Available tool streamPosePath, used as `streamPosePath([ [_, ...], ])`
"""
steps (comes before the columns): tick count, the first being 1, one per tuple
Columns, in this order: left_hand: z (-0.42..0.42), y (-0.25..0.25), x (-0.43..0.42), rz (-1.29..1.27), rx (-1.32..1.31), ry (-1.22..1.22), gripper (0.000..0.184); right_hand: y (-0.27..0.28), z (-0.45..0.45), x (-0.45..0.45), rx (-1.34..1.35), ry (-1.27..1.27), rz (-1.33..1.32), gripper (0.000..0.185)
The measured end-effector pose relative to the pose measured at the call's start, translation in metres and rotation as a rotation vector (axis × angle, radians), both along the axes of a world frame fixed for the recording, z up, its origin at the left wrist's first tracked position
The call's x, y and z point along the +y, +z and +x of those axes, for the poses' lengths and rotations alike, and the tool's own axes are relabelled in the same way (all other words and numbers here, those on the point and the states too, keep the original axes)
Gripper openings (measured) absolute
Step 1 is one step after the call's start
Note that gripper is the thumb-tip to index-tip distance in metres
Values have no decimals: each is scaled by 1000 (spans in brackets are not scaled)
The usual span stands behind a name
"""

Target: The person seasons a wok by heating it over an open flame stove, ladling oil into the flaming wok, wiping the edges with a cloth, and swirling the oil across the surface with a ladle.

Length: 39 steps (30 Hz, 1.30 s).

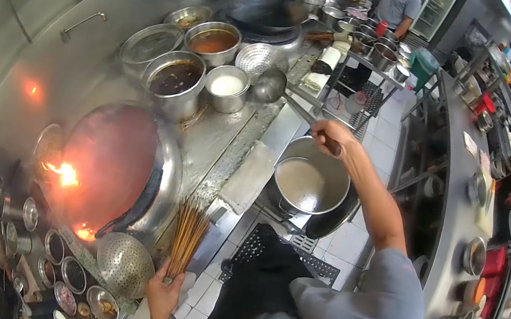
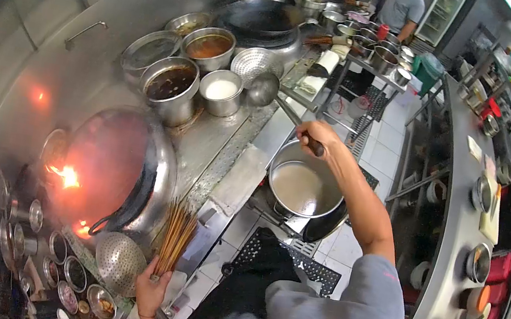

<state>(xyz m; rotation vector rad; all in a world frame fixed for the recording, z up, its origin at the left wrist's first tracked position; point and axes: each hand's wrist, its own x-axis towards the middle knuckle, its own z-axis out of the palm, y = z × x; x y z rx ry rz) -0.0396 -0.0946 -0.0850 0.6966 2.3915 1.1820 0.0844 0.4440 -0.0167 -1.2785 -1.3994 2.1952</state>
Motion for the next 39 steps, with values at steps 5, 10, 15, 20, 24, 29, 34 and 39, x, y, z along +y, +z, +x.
streamPosePath([
  [5,16,14,-7,-5,-131,121,52,-20,41,9,283,125,-547,22],
  [10,33,23,0,57,-34,175,51,-32,56,-22,243,9,-470,14],
  [15,41,30,13,-19,7,207,54,-31,45,-69,97,25,-108,6],
  [20,20,18,73,-187,71,97,54,-50,50,-90,81,133,20,6],
  [24,-38,-20,178,-250,416,-11,55,-92,60,-107,-76,240,397,20],
  [29,-149,-101,286,-178,361,-99,43,-86,73,-106,-95,353,597,35],
  [34,-139,-96,313,-180,315,-319,37,-100,83,-102,-53,354,684,41],
  [39,-143,-70,287,-578,459,-122,42,-109,90,-100,-93,320,701,43],
])
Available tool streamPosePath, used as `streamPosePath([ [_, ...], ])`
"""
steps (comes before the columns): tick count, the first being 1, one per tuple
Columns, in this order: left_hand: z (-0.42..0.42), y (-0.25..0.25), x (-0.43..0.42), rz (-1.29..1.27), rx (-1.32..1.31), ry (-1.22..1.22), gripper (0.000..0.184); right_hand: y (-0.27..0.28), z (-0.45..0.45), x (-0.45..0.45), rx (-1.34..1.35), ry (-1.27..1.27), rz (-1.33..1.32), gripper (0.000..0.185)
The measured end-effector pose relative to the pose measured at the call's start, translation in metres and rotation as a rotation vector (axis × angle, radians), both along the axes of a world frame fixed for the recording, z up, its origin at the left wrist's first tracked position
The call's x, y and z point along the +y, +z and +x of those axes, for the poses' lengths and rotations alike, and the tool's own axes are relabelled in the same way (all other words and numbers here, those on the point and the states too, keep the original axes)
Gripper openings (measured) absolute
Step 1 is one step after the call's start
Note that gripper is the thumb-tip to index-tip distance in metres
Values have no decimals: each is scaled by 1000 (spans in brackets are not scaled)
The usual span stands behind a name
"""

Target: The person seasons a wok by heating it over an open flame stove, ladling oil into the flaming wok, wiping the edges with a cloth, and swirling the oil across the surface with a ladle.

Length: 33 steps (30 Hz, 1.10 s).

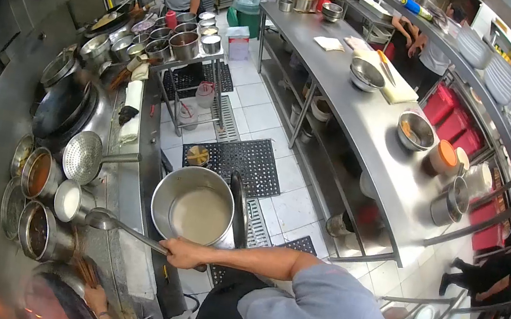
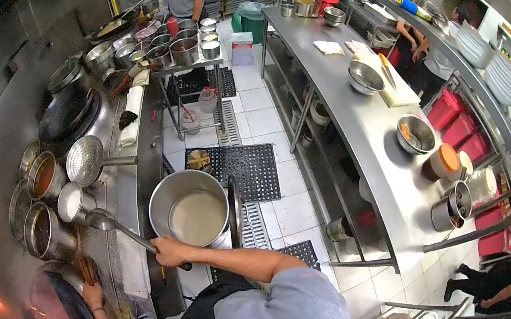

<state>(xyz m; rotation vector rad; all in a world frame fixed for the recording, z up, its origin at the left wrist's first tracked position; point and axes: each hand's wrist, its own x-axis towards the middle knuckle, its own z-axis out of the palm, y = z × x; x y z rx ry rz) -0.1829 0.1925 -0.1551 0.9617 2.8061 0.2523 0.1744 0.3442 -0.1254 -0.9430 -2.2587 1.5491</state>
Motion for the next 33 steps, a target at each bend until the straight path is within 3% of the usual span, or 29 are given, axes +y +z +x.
streamPosePath([
  [2,25,28,-8,-6,-150,-48,37,1,3,1,35,6,6,44],
  [3,-26,-34,-37,159,-240,-303,40,0,5,0,51,6,4,44],
  [7,7,-2,-32,122,13,35,44,-9,2,4,-26,25,-4,47],
  [10,28,0,-43,203,-157,-177,46,-1,4,5,-14,43,50,49],
  [14,19,-7,-56,80,10,-31,37,3,3,9,-48,52,37,49],
  [15,18,-10,-61,156,10,-17,30,7,4,8,-51,50,26,45],
  [19,56,10,-95,136,-80,-170,30,15,8,7,-29,80,27,38],
  [24,59,67,-146,-108,-124,-160,36,7,12,7,-35,96,108,40],
  [27,70,72,-121,19,-14,-151,42,7,8,1,46,50,134,33],
  [29,53,27,-96,301,50,-188,43,20,6,2,-34,109,119,45],
  [33,66,19,-40,182,-141,-43,53,15,3,-1,-50,142,141,53],
])
